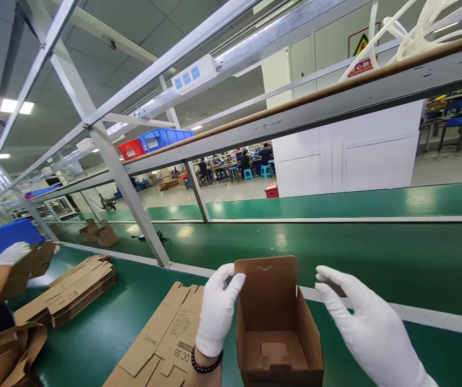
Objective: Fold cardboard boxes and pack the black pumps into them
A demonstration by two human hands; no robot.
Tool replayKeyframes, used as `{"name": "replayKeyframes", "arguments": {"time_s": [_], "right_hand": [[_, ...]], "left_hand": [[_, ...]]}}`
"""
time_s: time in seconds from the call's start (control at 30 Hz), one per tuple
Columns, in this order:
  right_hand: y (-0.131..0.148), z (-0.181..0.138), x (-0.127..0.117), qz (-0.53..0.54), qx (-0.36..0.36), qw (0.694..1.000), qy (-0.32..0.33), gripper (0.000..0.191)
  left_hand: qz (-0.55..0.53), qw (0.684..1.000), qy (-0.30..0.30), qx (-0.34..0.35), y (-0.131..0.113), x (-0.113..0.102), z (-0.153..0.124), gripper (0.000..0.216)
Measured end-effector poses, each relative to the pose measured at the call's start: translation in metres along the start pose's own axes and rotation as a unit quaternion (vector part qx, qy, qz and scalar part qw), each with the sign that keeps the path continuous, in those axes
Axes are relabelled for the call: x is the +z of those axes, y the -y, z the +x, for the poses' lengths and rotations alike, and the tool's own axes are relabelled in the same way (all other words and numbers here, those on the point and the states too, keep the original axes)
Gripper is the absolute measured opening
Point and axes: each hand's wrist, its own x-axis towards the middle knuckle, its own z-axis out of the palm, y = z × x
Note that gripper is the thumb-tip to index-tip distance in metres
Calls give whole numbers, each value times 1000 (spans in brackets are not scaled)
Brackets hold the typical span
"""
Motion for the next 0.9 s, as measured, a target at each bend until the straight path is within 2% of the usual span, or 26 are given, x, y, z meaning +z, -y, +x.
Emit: {"name": "replayKeyframes", "arguments": {"time_s": [0.1, 0.23, 0.3, 0.4, 0.53, 0.63, 0.7, 0.83, 0.9], "right_hand": [[0, 2, -1, -13, -4, 998, 56, 59], [1, -1, 2, -29, 15, 981, 192, 61], [3, -3, 3, -45, 33, 969, 240, 66], [4, -4, 3, -76, 51, 954, 286, 70], [3, -3, 5, -146, 53, 932, 328, 55], [2, -1, 6, -199, 45, 928, 313, 45], [1, 1, 6, -229, 34, 935, 267, 44], [-2, 1, 3, -268, -16, 955, 126, 51], [-4, 0, 2, -278, -58, 957, 61, 52]], "left_hand": [[-20, 1000, 3, -4, 1, -1, 2, 26], [-14, 1000, 2, -2, 2, 2, 0, 26], [-13, 1000, 2, 2, 2, 4, -1, 25], [-15, 1000, 12, 12, 1, 5, -1, 22], [1, 998, 31, 57, 2, 8, -4, 19], [25, 995, 38, 92, 4, 10, -7, 17], [69, 993, 45, 89, 6, 8, -7, 20], [220, 972, 87, -10, 5, 3, -5, 70], [274, 951, 130, -65, 3, 3, -3, 74]]}}
